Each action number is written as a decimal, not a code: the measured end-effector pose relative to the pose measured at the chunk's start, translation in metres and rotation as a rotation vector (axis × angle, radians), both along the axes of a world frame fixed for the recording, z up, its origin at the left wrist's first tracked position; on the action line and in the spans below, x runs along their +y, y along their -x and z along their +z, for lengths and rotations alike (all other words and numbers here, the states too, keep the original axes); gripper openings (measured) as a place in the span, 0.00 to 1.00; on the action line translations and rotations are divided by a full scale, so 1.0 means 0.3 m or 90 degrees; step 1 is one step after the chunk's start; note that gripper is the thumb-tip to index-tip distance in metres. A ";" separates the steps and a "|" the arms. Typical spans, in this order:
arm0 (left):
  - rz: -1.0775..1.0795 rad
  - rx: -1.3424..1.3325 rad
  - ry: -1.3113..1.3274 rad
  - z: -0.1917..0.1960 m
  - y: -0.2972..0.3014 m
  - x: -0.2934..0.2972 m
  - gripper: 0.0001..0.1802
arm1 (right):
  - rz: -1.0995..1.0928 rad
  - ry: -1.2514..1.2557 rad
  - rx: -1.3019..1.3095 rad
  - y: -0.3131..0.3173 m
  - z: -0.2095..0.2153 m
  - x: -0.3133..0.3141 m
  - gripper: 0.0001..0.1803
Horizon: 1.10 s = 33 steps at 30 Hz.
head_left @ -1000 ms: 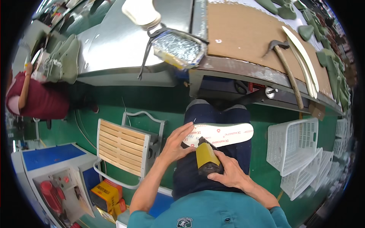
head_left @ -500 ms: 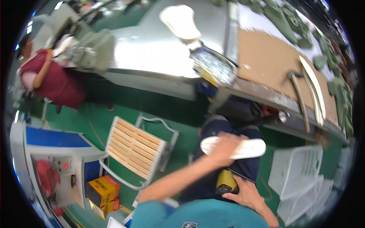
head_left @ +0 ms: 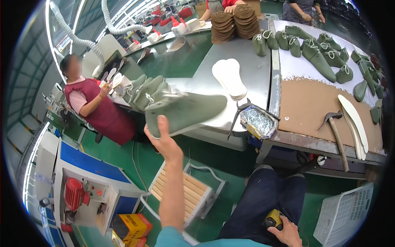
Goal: The person assembles green canvas shoes by inserting white insoles into the shoe uppers. They use a yellow pneumatic staple gun to secure the insoles to the uppers while seated at a factory workstation. The person handles the shoe parts one at a time, staples them, and places the finished shoes on the table.
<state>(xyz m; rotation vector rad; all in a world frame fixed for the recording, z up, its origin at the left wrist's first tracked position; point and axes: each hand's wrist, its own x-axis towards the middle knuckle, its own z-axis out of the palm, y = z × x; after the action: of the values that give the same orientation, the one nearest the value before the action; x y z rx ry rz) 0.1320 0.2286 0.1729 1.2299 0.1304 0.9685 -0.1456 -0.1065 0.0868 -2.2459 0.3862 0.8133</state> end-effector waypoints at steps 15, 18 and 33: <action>0.373 0.651 -0.490 -0.259 -0.513 0.366 0.45 | -0.024 0.054 -0.211 0.033 -0.068 0.043 0.38; 0.530 0.495 -0.807 -0.250 -0.556 0.368 0.42 | 0.030 0.065 -0.213 0.027 -0.101 0.055 0.37; -0.134 0.481 -0.763 -0.205 -0.675 -0.298 0.46 | -0.080 -0.006 -0.277 0.025 -0.107 -0.033 0.20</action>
<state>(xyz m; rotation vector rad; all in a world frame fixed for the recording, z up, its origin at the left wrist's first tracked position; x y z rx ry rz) 0.3344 0.1393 0.1113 2.6202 -0.0099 0.2758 -0.1529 -0.1164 0.0547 -2.2843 0.3077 0.2476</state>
